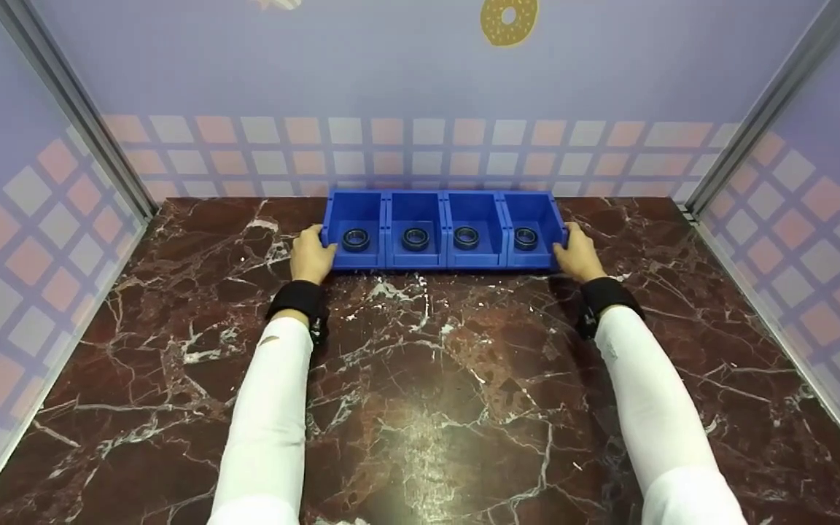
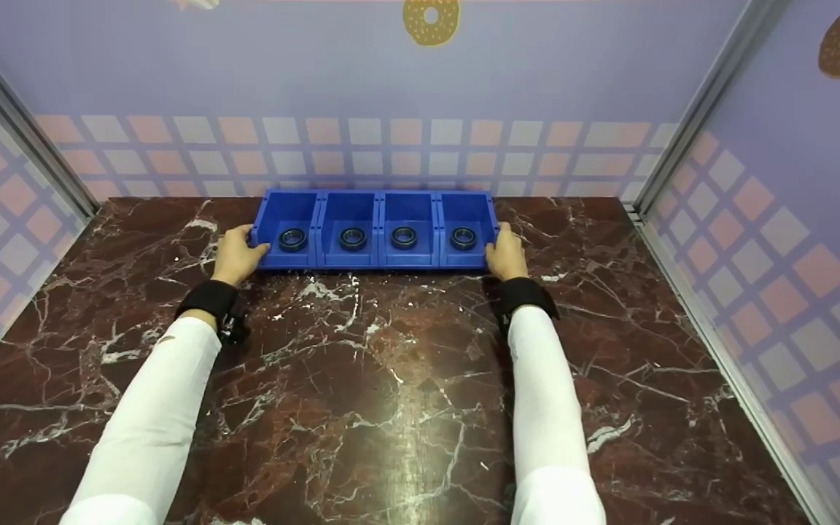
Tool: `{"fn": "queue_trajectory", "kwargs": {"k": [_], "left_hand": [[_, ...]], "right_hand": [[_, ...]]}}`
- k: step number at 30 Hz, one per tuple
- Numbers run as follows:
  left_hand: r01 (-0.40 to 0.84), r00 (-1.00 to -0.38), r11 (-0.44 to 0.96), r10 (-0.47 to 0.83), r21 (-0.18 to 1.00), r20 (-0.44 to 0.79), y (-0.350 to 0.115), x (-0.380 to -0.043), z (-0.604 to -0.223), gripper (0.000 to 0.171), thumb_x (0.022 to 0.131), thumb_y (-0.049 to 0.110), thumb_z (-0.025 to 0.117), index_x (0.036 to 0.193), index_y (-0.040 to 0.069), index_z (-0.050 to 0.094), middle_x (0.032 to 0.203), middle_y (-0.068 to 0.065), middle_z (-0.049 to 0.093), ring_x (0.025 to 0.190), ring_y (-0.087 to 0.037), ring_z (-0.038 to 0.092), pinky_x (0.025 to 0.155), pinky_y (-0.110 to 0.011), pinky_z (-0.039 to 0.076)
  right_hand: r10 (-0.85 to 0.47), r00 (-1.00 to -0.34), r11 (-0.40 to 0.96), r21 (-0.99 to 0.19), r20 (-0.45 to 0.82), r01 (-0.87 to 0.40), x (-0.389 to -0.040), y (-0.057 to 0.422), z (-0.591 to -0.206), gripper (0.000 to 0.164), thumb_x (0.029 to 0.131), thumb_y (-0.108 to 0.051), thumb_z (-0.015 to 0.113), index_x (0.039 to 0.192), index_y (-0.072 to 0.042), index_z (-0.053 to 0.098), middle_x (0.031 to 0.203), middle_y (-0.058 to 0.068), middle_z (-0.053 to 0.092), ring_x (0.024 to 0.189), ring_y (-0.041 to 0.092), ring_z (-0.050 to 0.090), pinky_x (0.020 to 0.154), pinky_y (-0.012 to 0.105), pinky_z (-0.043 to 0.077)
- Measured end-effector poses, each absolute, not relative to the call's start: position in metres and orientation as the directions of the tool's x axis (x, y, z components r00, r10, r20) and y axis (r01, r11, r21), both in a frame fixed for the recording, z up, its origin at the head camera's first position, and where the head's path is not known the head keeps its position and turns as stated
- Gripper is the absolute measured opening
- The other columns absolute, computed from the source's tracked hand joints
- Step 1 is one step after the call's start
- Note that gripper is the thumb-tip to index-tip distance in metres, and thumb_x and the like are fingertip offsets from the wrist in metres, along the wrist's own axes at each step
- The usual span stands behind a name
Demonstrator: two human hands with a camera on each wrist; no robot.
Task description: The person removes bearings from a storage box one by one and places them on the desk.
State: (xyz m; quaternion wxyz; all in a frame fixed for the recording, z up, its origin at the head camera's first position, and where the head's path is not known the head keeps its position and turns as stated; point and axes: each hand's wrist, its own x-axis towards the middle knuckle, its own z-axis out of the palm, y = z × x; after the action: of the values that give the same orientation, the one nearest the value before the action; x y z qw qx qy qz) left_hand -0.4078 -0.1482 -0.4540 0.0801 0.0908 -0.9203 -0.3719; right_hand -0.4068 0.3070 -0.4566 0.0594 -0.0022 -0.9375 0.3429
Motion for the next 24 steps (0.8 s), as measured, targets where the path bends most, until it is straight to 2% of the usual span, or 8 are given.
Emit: {"fn": "queue_trajectory", "kwargs": {"k": [12, 24], "left_hand": [[-0.079, -0.976, 0.709, -0.2, 0.7, 0.093, -0.152, -0.398, -0.455, 0.05, 0.098, 0.012, 0.063, 0.146, -0.001, 0.053, 0.144, -0.026, 0.06, 0.133, -0.042, 0.06, 0.112, -0.052, 0.048], [-0.036, -0.973, 0.708, -0.186, 0.705, 0.137, -0.158, -0.389, -0.459, 0.049, 0.097, 0.012, 0.065, 0.143, -0.003, 0.056, 0.139, -0.027, 0.063, 0.131, -0.042, 0.062, 0.111, -0.052, 0.048]], "right_hand": [[0.036, -0.992, 0.774, -0.631, 0.12, -0.049, -0.401, 0.306, -0.458, 0.052, 0.1, -0.003, 0.047, 0.146, 0.017, 0.035, 0.142, 0.044, 0.05, 0.135, 0.055, 0.051, 0.116, 0.061, 0.041], [0.025, -0.991, 0.764, -0.641, 0.132, -0.066, -0.39, 0.303, -0.457, 0.05, 0.099, -0.002, 0.049, 0.144, 0.017, 0.039, 0.139, 0.043, 0.052, 0.131, 0.054, 0.054, 0.114, 0.06, 0.043]]}}
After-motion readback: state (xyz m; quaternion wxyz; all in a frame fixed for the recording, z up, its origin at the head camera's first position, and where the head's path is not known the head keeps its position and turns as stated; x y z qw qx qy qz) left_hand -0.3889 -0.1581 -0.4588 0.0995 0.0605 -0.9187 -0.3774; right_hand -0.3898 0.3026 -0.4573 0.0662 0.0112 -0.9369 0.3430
